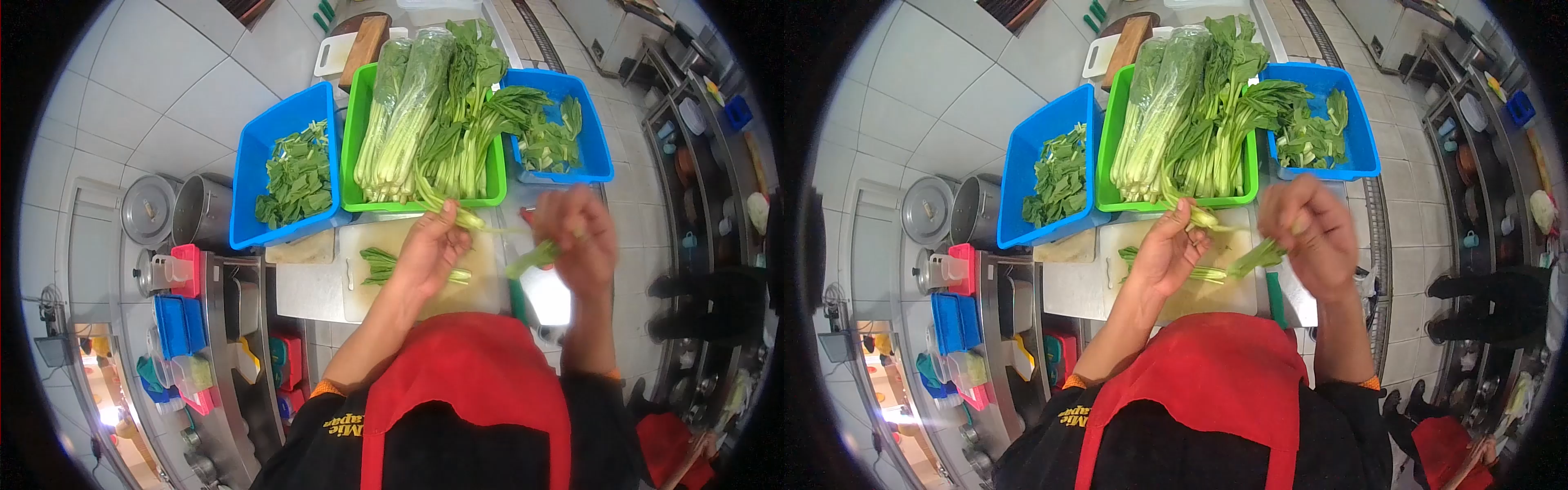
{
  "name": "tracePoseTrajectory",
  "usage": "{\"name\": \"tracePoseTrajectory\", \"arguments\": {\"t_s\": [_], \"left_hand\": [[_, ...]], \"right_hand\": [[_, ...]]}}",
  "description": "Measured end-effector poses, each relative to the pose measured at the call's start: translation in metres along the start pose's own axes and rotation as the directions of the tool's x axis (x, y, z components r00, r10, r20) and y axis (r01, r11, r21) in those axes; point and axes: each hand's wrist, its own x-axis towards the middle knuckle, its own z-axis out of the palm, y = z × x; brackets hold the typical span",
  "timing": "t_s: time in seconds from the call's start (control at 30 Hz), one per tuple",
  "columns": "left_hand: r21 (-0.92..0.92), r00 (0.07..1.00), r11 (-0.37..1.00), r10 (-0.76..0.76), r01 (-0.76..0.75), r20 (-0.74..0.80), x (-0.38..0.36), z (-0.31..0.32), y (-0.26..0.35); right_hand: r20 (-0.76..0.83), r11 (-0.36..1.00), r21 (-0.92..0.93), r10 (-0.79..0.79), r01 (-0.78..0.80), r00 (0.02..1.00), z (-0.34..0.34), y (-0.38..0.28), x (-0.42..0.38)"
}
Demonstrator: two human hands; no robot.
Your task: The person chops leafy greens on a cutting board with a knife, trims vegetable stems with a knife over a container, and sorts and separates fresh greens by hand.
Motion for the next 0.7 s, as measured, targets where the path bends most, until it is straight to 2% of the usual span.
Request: {"name": "tracePoseTrajectory", "arguments": {"t_s": [0.07,0.13,0.17,0.23,0.27,0.3,0.33,0.37,0.4,0.43,0.47,0.5,0.57,0.63,0.67,0.7], "left_hand": [[0.013,0.999,0.999,0.042,-0.042,0.001,-0.001,-0.004,0.009],[0.014,0.997,0.997,0.074,-0.074,-0.031,-0.009,0.002,0.014],[0.017,0.992,0.994,0.105,-0.104,-0.069,-0.014,0.006,0.017],[0.082,0.988,0.991,0.111,-0.102,-0.110,-0.025,0.014,0.023],[0.090,0.988,0.990,0.115,-0.106,-0.104,-0.029,0.016,0.024],[0.096,0.988,0.989,0.118,-0.109,-0.097,-0.031,0.017,0.023],[0.091,0.988,0.990,0.120,-0.111,-0.098,-0.033,0.017,0.021],[0.126,0.986,0.983,0.145,-0.133,-0.086,-0.034,0.017,0.019],[0.164,0.982,0.973,0.175,-0.162,-0.071,-0.034,0.018,0.020],[0.163,0.979,0.971,0.191,-0.177,-0.070,-0.034,0.018,0.023],[0.206,0.972,0.961,0.208,-0.182,-0.111,-0.036,0.017,0.022],[0.245,0.963,0.954,0.218,-0.176,-0.161,-0.039,0.015,0.019],[0.174,0.960,0.971,0.196,-0.162,-0.200,-0.041,0.018,0.018],[0.179,0.944,0.943,0.305,-0.280,-0.130,-0.036,0.016,0.016],[0.183,0.945,0.943,0.303,-0.278,-0.126,-0.035,0.015,0.015],[0.258,0.930,0.914,0.350,-0.312,-0.116,-0.034,0.013,0.014]], "right_hand": [[-0.087,0.979,-0.045,-0.203,0.199,0.975,-0.003,-0.016,0.021],[-0.193,0.951,-0.188,-0.282,0.247,0.940,-0.018,-0.020,0.040],[-0.190,0.949,-0.188,-0.286,0.252,0.939,-0.027,-0.019,0.050],[-0.404,0.836,-0.533,-0.389,0.132,0.828,-0.046,-0.014,0.071],[-0.403,0.837,-0.531,-0.386,0.131,0.830,-0.064,-0.006,0.080],[-0.412,0.712,-0.693,-0.265,-0.111,0.872,-0.088,0.007,0.087],[-0.446,0.502,-0.802,-0.143,-0.323,0.884,-0.104,0.021,0.087],[-0.438,0.499,-0.806,-0.141,-0.318,0.888,-0.111,0.040,0.076],[-0.268,0.096,-0.963,-0.258,-0.251,0.928,-0.114,0.060,0.062],[-0.059,-0.329,-0.931,-0.298,-0.160,0.953,-0.112,0.070,0.054],[-0.166,-0.032,-0.984,-0.223,-0.177,0.961,-0.084,0.059,0.055],[-0.249,0.266,-0.940,-0.103,-0.215,0.963,-0.047,0.044,0.054],[0.011,0.584,-0.810,0.107,-0.054,0.994,-0.015,0.028,0.043],[0.256,0.737,-0.663,0.060,0.130,0.965,0.015,0.019,0.035],[0.252,0.737,-0.664,0.056,0.130,0.966,0.026,0.021,0.030],[0.178,0.702,-0.706,0.045,0.096,0.983,0.035,0.023,0.024]]}}
